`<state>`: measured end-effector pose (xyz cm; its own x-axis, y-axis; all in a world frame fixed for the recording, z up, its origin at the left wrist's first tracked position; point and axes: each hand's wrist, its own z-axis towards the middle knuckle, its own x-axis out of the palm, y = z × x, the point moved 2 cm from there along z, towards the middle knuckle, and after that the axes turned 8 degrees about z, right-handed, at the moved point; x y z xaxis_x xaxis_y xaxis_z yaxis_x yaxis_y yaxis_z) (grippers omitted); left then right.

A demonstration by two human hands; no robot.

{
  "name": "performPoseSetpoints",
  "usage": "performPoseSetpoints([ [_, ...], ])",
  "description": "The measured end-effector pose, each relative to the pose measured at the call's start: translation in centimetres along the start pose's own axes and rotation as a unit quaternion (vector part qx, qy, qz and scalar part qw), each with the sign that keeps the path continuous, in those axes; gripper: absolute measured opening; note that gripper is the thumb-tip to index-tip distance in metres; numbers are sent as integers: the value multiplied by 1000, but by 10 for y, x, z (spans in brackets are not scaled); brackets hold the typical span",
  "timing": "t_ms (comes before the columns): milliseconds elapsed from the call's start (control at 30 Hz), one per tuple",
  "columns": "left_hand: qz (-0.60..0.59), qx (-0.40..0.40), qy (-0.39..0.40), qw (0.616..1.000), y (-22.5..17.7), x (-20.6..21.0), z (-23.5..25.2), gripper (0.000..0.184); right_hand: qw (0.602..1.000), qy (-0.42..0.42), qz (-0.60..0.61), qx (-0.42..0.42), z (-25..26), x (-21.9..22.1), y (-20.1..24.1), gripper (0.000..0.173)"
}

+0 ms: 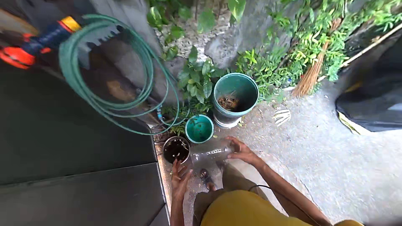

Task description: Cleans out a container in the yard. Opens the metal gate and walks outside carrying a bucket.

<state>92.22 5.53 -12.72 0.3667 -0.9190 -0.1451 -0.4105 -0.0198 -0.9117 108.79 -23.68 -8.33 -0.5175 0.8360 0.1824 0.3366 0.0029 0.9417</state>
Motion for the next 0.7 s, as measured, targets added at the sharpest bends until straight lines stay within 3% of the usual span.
performPoseSetpoints([
  [233,63,-116,-17,991,49,-8,19,86,998,9,-68,-3,41,-37,14,98],
  [400,171,-236,-32,956,98,-17,6,81,995,57,-76,30,75,-40,7,99],
  [500,97,-298,-34,949,95,-9,2,70,994,75,-74,28,91,-52,9,99],
  [567,22,-257,-14,966,60,7,16,65,994,69,-85,22,100,-63,9,99],
  [700,-25,1,5,1000,-21,45,73,44,995,32,-91,19,110,-79,19,97],
])
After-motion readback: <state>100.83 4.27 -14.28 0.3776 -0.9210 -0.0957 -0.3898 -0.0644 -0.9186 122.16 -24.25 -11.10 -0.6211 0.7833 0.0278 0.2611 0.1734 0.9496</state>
